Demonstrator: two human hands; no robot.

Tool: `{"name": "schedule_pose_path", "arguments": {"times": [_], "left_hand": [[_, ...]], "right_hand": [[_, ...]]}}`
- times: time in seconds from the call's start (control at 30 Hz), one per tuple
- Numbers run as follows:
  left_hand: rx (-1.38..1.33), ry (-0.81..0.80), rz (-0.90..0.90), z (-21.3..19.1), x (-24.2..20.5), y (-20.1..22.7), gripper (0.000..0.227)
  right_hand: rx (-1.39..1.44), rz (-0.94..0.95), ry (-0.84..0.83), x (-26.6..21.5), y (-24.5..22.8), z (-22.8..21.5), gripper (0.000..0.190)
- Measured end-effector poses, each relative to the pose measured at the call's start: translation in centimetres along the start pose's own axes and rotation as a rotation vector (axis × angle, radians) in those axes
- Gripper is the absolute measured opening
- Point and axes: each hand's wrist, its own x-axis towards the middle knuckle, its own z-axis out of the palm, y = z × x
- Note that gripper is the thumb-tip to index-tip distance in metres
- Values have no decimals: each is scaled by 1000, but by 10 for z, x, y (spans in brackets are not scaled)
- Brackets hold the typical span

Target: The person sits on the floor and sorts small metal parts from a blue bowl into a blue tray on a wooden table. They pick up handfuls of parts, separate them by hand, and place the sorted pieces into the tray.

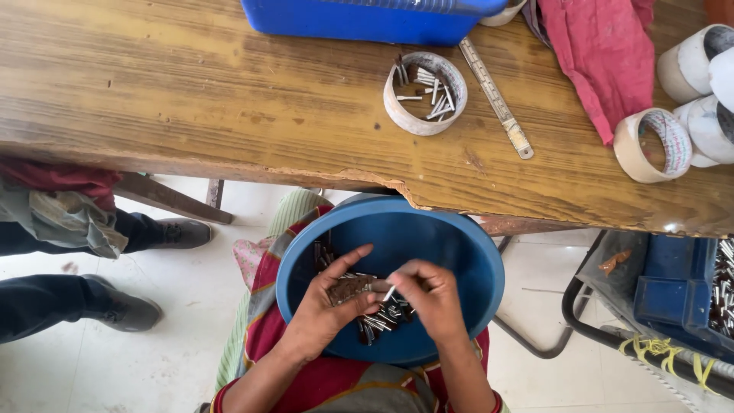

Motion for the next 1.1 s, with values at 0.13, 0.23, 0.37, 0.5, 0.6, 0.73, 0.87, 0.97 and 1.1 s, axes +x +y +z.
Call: {"name": "schedule_pose_path", "arguments": {"times": [0.13,0.23,0.37,0.5,0.6,0.73,0.87,0.97,1.1], "left_hand": [[13,-42,-47,5,-4,9,73],[-6,-92,-6,4,-4,6,72],[-18,-49,-84,3,-7,8,71],[-75,-27,-101,3,-1,2,63],[-103,-15,-112,-2,0,-3,56],[-81,18,-104,-9,-4,-3,48],[-139,52,-93,-12,-2,-2,41],[-118,42,-126,-10,-6,2,45],[-100,88,-115,-15,-6,6,39]], "right_hand": [[-109,-87,-147,7,-34,16,16],[-146,-82,-94,1,-41,28,15],[139,-17,130,0,-9,1,14],[6,17,-1,-6,-21,26,11],[-137,-34,71,-6,-24,19,16],[-1017,-71,88,-9,-46,29,20],[-1365,61,-73,-18,-10,26,42],[-1515,168,-147,-21,6,21,41],[-1440,159,-118,-24,-30,21,48]]}}
